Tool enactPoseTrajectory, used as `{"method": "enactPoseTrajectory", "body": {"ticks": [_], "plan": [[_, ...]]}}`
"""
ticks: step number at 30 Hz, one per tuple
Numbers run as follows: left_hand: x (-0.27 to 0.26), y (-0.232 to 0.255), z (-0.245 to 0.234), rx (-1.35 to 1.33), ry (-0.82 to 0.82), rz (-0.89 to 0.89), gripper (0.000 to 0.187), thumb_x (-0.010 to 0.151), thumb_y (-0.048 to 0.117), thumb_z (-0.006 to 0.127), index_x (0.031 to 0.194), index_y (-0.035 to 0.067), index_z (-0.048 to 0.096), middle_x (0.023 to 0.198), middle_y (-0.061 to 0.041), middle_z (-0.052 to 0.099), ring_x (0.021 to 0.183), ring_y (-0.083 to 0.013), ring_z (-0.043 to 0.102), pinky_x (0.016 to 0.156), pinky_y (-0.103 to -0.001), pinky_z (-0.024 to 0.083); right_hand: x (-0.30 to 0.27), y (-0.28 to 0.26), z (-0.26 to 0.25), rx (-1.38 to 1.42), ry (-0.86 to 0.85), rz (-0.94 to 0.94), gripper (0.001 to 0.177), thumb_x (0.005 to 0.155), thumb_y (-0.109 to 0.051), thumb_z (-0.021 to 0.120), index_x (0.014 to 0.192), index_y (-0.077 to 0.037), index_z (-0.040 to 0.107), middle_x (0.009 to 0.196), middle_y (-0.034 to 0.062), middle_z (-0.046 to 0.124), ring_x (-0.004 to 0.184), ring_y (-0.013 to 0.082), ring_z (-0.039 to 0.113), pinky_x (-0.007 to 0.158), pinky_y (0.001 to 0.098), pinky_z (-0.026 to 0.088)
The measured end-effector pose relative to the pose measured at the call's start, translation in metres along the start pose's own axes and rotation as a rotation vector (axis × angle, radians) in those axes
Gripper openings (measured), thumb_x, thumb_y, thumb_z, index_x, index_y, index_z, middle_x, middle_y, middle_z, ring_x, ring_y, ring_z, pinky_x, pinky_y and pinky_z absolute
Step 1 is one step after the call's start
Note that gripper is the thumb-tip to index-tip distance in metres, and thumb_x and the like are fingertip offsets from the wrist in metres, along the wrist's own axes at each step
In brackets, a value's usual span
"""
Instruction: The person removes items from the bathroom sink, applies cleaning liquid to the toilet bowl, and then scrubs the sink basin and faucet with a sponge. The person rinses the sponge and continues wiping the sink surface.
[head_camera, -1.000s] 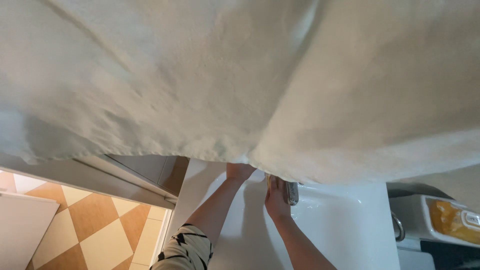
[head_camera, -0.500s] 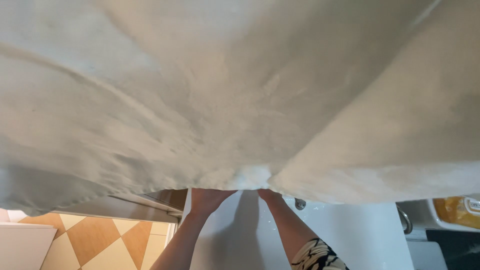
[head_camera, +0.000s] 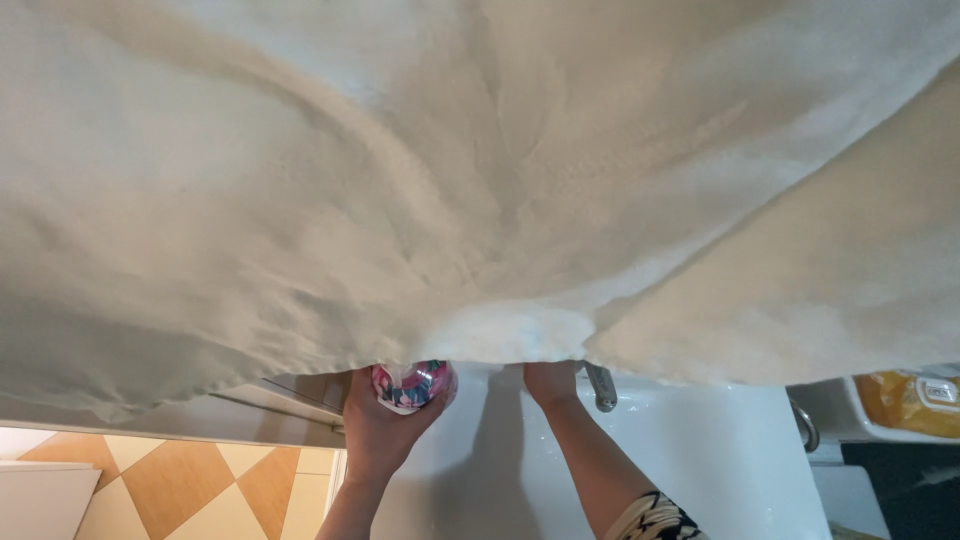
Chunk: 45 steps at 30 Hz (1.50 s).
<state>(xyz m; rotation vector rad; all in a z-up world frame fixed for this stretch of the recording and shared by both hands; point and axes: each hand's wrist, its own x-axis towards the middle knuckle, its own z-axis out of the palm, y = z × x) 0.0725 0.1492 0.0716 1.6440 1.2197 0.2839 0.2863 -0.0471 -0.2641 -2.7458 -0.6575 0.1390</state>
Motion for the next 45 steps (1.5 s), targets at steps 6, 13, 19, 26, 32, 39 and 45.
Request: {"method": "enactPoseTrajectory", "body": {"ticks": [6, 13, 19, 26, 32, 39, 45], "plan": [[0.015, -0.044, -0.004, -0.026, 0.032, 0.258, 0.073, 0.047, 0.038, 0.097, 0.107, 0.016, 0.061, 0.094, 0.000, 0.073, 0.085, -0.0185, 0.071, 0.077, -0.032, 0.056, 0.003, 0.000, -0.003, 0.007, 0.004, -0.018, 0.010, 0.097, -0.016, 0.049, 0.095, -0.011, 0.058, 0.085, 0.0132, 0.061, 0.084, 0.0339, 0.057, 0.083, 0.0492, 0.046], [0.008, -0.043, -0.012, 0.024, 0.039, 0.165, 0.078, 0.043, 0.041, 0.098, 0.107, 0.018, 0.060, 0.094, 0.002, 0.076, 0.086, -0.0200, 0.072, 0.076, -0.035, 0.057, 0.058, -0.047, -0.020, 0.030, 0.003, -0.067, 0.015, 0.098, -0.016, 0.048, 0.087, -0.011, 0.057, 0.078, 0.0123, 0.060, 0.078, 0.0327, 0.057, 0.079, 0.0493, 0.045], [0.010, -0.042, -0.012, 0.031, 0.022, 0.135, 0.075, 0.045, 0.043, 0.096, 0.107, 0.021, 0.059, 0.092, 0.002, 0.076, 0.085, -0.0225, 0.073, 0.078, -0.037, 0.056, 0.060, -0.043, -0.032, 0.026, 0.006, -0.059, 0.022, 0.098, -0.015, 0.047, 0.080, -0.011, 0.057, 0.072, 0.0116, 0.060, 0.072, 0.0317, 0.057, 0.075, 0.0495, 0.045], [0.014, -0.050, -0.011, -0.021, 0.032, 0.227, 0.080, 0.046, 0.036, 0.097, 0.114, 0.019, 0.060, 0.100, 0.001, 0.075, 0.091, -0.0209, 0.072, 0.082, -0.036, 0.056, 0.052, -0.042, -0.029, 0.030, -0.017, -0.072, 0.030, 0.099, -0.014, 0.046, 0.072, -0.010, 0.057, 0.065, 0.0107, 0.060, 0.065, 0.0305, 0.057, 0.071, 0.0496, 0.044], [-0.001, -0.044, -0.029, 0.011, 0.080, 0.190, 0.091, 0.045, 0.038, 0.095, 0.127, 0.025, 0.059, 0.114, 0.005, 0.076, 0.104, -0.0209, 0.072, 0.088, -0.038, 0.057, 0.049, -0.058, -0.015, 0.053, -0.053, -0.113, 0.037, 0.100, -0.014, 0.045, 0.065, -0.010, 0.056, 0.059, 0.0100, 0.059, 0.060, 0.0295, 0.056, 0.067, 0.0497, 0.044], [-0.004, -0.060, -0.037, -0.023, 0.122, 0.158, 0.092, 0.044, 0.036, 0.094, 0.128, 0.021, 0.059, 0.113, 0.003, 0.077, 0.103, -0.0206, 0.071, 0.088, -0.035, 0.056, 0.023, -0.087, 0.007, 0.603, 0.065, -0.780, 0.056, 0.090, 0.010, 0.048, 0.141, -0.009, 0.061, 0.149, 0.0154, 0.055, 0.139, 0.0401, 0.052, 0.117, 0.0526, 0.043], [-0.012, -0.065, -0.052, -0.020, 0.180, 0.099, 0.094, 0.043, 0.034, 0.093, 0.130, 0.023, 0.058, 0.116, 0.004, 0.075, 0.106, -0.0215, 0.070, 0.091, -0.036, 0.055, 0.033, -0.015, -0.001, 0.543, 0.363, -0.445, 0.037, 0.078, 0.005, 0.046, 0.094, -0.008, 0.076, 0.107, 0.0109, 0.074, 0.108, 0.0318, 0.065, 0.098, 0.0453, 0.053]]}}
